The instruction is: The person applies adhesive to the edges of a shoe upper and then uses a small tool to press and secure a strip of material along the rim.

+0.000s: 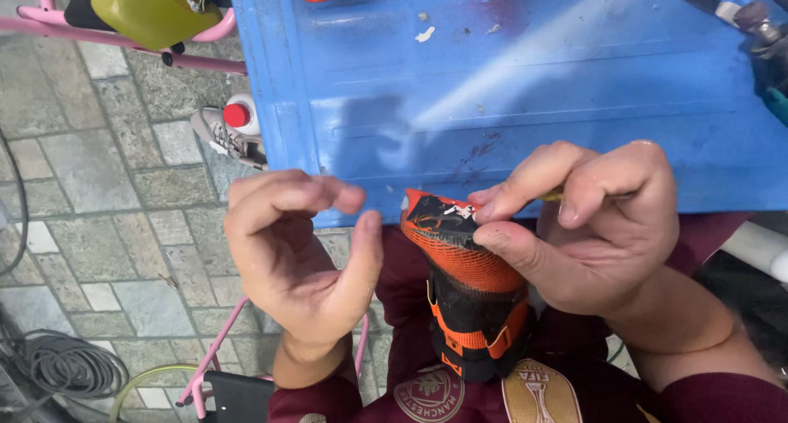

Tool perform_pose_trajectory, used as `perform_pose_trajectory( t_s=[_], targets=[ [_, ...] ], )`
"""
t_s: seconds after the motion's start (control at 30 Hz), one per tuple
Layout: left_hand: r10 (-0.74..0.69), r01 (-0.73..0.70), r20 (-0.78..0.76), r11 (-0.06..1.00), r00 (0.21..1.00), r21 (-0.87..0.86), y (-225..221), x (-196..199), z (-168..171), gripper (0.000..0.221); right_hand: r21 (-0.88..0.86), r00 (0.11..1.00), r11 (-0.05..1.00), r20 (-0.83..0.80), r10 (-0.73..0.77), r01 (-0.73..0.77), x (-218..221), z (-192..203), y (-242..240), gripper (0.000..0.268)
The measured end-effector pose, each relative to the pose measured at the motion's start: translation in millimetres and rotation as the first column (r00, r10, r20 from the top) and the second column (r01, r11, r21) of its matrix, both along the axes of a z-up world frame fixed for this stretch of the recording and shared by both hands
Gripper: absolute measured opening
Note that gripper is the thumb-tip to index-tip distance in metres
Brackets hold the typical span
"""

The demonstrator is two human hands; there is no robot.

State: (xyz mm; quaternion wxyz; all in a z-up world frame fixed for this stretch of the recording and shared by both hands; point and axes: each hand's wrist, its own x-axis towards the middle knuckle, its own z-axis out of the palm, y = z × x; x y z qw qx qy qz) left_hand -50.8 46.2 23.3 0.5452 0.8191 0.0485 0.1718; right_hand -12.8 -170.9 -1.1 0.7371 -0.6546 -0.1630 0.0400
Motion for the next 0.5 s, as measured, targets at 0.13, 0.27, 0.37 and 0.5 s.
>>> perform_pose_trajectory(
  t_s=[0.13,0.27,0.37,0.5],
  targets=[
    [-0.238,0.242,0.059,0.965,0.970,-0.097,-1.4,11.4,7.1,0.029,0.013,1.000,1.000,0.007,0.006,-0.006,-1.8,-1.6,-5.4,0.046],
    [-0.427,0.416,0.093,0.902,0.900,0.113,-6.5,19.2,14.6,0.026,-0.016,0.997,1.000,0.072,-0.017,0.019,-3.9,-3.9,-6.2,0.047],
    [-0.555,0.431,0.340,0.820,0.759,0.376,-12.8,23.7,20.6,0.022,-0.058,0.996,0.997,0.081,-0.043,0.048,-4.6,-7.7,-8.1,0.047],
    [-0.816,0.659,0.259,0.572,0.517,0.489,-9.3,13.7,33.2,0.022,-0.050,0.997,0.997,0.052,-0.049,0.051,-3.4,-13.6,-13.6,0.044]
  ],
)
